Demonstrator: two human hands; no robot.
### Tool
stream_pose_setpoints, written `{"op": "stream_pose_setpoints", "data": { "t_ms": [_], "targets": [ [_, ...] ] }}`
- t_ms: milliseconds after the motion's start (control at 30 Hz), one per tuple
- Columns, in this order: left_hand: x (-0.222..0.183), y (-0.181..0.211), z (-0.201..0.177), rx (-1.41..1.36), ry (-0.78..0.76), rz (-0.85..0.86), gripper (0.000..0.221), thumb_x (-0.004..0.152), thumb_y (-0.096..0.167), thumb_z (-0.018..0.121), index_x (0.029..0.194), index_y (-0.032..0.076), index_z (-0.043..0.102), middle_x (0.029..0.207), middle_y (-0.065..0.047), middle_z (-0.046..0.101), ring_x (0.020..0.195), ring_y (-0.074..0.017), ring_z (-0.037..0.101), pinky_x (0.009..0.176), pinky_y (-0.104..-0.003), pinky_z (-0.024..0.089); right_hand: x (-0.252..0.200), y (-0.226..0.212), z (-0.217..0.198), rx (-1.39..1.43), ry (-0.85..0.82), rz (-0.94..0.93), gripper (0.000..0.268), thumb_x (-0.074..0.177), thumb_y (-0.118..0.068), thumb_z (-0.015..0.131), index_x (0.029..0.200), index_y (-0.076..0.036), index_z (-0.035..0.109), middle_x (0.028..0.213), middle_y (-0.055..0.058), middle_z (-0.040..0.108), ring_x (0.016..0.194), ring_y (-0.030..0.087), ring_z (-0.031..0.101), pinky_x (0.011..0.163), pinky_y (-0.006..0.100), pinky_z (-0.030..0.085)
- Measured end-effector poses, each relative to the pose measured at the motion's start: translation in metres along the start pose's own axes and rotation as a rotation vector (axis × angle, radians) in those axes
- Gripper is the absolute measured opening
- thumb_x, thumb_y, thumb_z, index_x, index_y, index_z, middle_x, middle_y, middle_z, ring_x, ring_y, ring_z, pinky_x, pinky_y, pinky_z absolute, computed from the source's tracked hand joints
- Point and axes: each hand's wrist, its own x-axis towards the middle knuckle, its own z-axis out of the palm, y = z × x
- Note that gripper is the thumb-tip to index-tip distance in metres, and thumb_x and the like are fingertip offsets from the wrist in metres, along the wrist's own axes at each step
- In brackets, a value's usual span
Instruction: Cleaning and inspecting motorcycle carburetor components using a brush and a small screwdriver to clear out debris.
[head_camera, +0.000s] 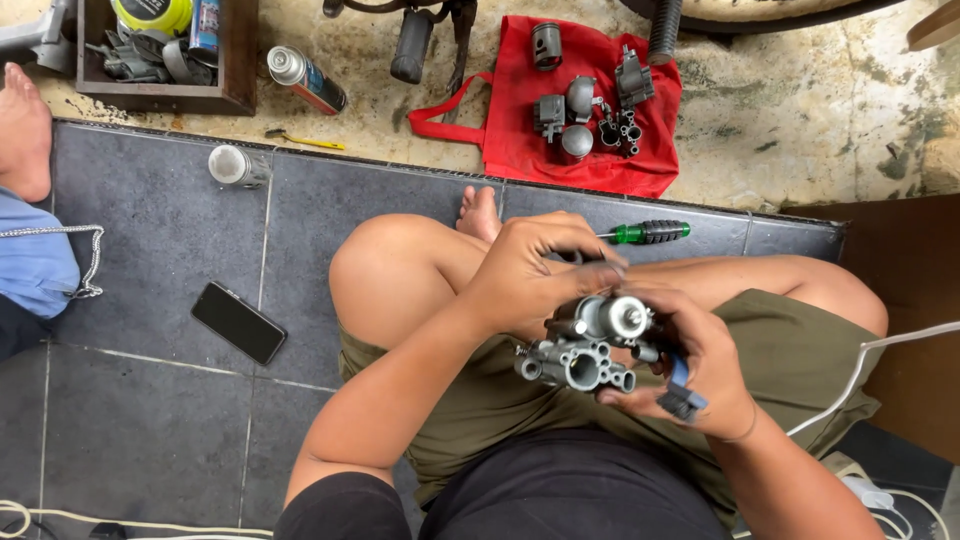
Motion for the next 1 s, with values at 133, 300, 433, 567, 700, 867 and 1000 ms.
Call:
{"op": "stream_pose_setpoints", "data": {
  "t_ms": [133, 300, 433, 567, 700, 867, 1000],
  "targets": [
    [-0.023, -0.023, 0.001, -0.313, -0.013, -0.178, 0.065, 0.095, 0.058, 0.066, 0.137, 0.009, 0.061, 0.117, -0.011, 0.068, 0.112, -0.0166, 0.062, 0.094, -0.035, 0.056, -0.004, -0.001, 0.002, 0.148, 0.194, 0.226, 0.104, 0.040, -0.003, 0.100, 0.136, 0.002, 0.058, 0.112, 0.013, 0.065, 0.074, 0.014, 0.057, 0.049, 0.020, 0.048],
    [-0.047, -0.049, 0.032, -0.696, -0.057, -0.229, 0.121, 0.072, 0.064, 0.087, 0.163, 0.004, 0.034, 0.154, -0.021, 0.044, 0.137, -0.0271, 0.049, 0.093, -0.044, 0.061, -0.002, 0.017, -0.005, 0.052, 0.320, 0.127, 0.103, 0.047, -0.007, 0.098, 0.137, 0.009, 0.049, 0.135, 0.026, 0.060, 0.108, 0.031, 0.063, 0.073, 0.038, 0.058],
    [-0.048, -0.085, 0.055, -0.716, 0.177, -0.059, 0.105, 0.088, 0.056, 0.076, 0.161, -0.004, 0.028, 0.145, -0.022, 0.053, 0.131, -0.0279, 0.055, 0.091, -0.047, 0.060, 0.015, 0.004, 0.005, -0.024, 0.295, 0.052, 0.096, 0.058, -0.012, 0.096, 0.141, 0.006, 0.050, 0.120, 0.019, 0.065, 0.081, 0.016, 0.056, 0.061, 0.029, 0.052],
    [-0.037, -0.085, 0.051, -1.045, 0.386, -0.040, 0.083, 0.101, 0.058, 0.054, 0.149, -0.008, 0.041, 0.129, -0.017, 0.066, 0.115, -0.0228, 0.068, 0.092, -0.041, 0.062, 0.036, -0.013, 0.011, -0.240, 0.202, -0.097, 0.060, 0.074, -0.020, 0.090, 0.126, 0.002, 0.069, 0.123, 0.015, 0.072, 0.057, 0.010, 0.052, 0.048, 0.024, 0.045],
    [-0.059, -0.081, 0.024, -1.377, 0.373, -0.182, 0.057, 0.110, 0.045, 0.053, 0.147, 0.002, 0.051, 0.138, -0.013, 0.063, 0.123, -0.0248, 0.063, 0.107, -0.040, 0.050, 0.022, -0.024, 0.006, -0.428, 0.294, -0.107, 0.025, 0.094, 0.022, 0.067, 0.115, 0.010, 0.072, 0.107, 0.019, 0.075, 0.083, 0.019, 0.065, 0.077, 0.027, 0.052],
    [-0.053, -0.063, 0.020, -1.114, 0.345, -0.100, 0.072, 0.094, 0.039, 0.067, 0.149, -0.001, 0.044, 0.137, -0.015, 0.060, 0.124, -0.0232, 0.060, 0.108, -0.035, 0.047, 0.009, -0.057, 0.008, -0.629, 0.199, -0.130, 0.034, 0.087, 0.013, 0.070, 0.121, 0.015, 0.065, 0.084, 0.014, 0.067, 0.068, 0.018, 0.062, 0.068, 0.028, 0.048],
    [-0.053, -0.055, 0.020, -1.085, 0.256, -0.063, 0.078, 0.088, 0.036, 0.067, 0.152, -0.001, 0.040, 0.131, -0.016, 0.064, 0.117, -0.0247, 0.064, 0.102, -0.035, 0.053, 0.016, -0.091, 0.021, -0.848, 0.092, -0.140, 0.027, 0.075, 0.011, 0.075, 0.101, 0.008, 0.077, 0.070, 0.009, 0.066, 0.053, 0.019, 0.051, 0.057, 0.032, 0.041]
  ]
}}
